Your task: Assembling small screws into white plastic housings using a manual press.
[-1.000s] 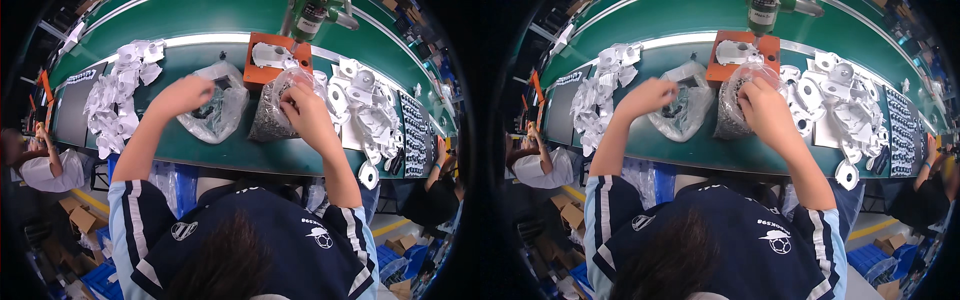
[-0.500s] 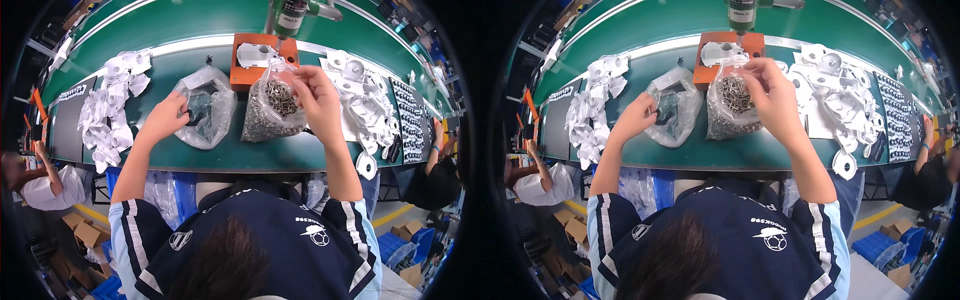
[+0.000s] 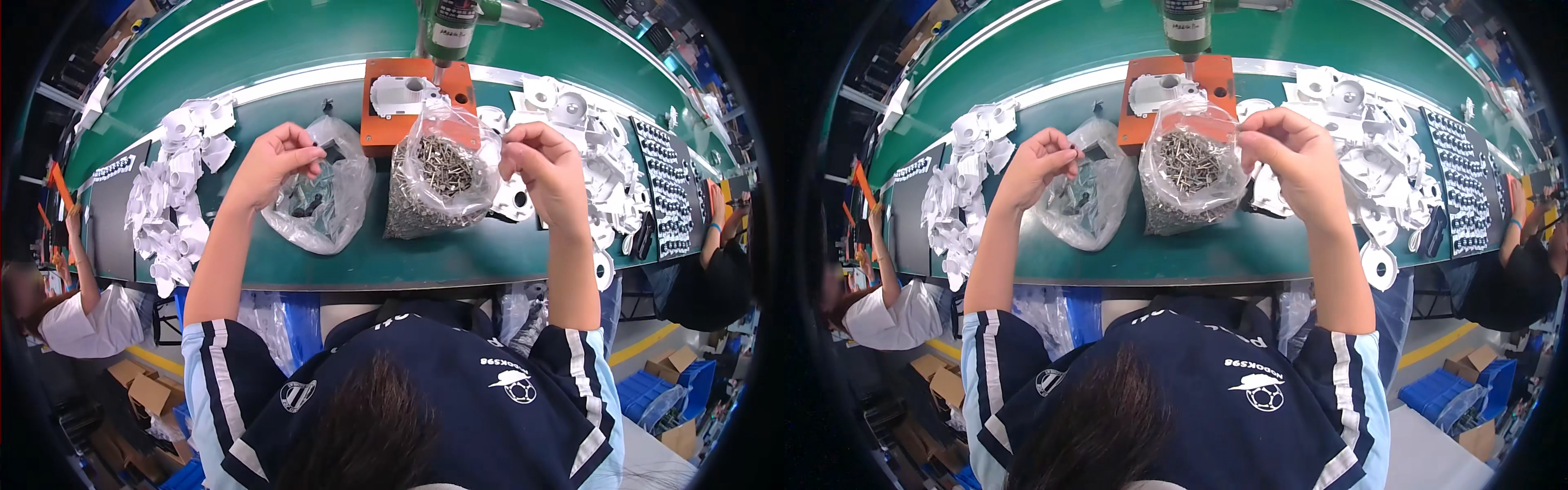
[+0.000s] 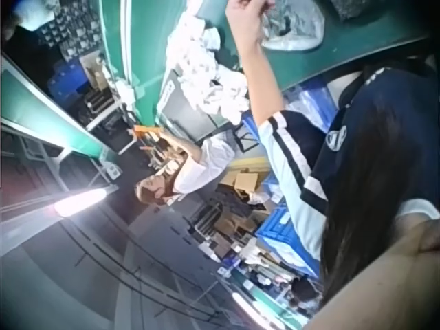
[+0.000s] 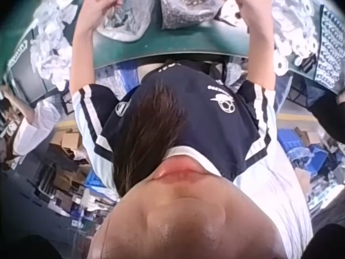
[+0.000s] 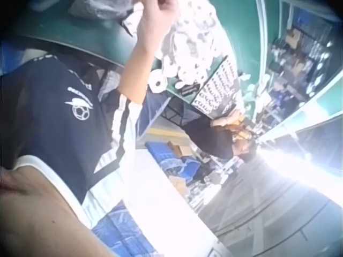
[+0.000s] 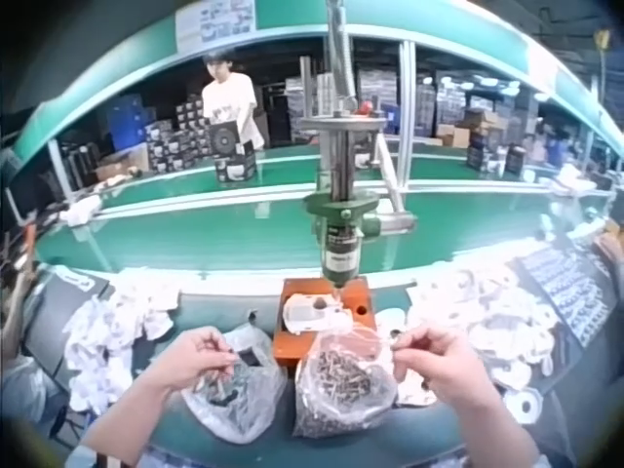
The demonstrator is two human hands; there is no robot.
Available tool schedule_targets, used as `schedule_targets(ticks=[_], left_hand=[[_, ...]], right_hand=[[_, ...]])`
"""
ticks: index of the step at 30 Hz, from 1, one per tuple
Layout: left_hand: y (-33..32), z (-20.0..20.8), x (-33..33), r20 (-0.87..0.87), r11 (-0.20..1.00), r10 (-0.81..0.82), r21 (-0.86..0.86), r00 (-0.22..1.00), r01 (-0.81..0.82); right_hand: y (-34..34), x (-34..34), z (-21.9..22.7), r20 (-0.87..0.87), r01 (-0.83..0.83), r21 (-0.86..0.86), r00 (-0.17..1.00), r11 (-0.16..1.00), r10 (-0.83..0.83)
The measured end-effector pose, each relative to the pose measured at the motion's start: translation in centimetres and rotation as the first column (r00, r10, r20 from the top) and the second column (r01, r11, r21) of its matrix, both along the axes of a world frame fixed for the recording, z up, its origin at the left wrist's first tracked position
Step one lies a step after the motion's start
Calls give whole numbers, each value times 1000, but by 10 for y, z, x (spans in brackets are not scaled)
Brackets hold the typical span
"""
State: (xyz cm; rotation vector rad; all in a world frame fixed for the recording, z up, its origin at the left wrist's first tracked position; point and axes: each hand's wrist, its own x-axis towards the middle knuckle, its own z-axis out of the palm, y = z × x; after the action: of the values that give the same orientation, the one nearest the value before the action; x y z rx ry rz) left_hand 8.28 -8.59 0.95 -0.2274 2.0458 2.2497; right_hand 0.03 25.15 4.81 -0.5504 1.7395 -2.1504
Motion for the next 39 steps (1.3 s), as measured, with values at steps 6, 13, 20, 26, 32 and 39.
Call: schedule_targets(ticks=[6, 13, 20, 26, 32, 39], left_hand=[[16, 23, -50, -36, 988, -62, -145, 997, 56], [38, 49, -151, -93, 790, -288, -585, 953, 182], [76, 33, -206, 134, 626, -408, -679, 903, 383], [80, 30, -210, 88, 603, -561, -638, 823, 479], [78, 27, -213, 51, 554, -592, -698, 804, 453], [93, 46, -194, 51, 506, -590, -754, 806, 419]], right_hand=[[9, -35, -1, 13, 29, 29, 999, 999, -30], [-16, -93, -8, -39, -86, 278, 994, 957, 101], [-17, -126, -25, 42, -153, 230, 988, 961, 147], [-13, -132, -28, 158, -254, 212, 962, 944, 223], [-28, -127, -21, 148, -254, 254, 964, 933, 222], [-49, -130, -26, 151, -296, 290, 953, 910, 262]])
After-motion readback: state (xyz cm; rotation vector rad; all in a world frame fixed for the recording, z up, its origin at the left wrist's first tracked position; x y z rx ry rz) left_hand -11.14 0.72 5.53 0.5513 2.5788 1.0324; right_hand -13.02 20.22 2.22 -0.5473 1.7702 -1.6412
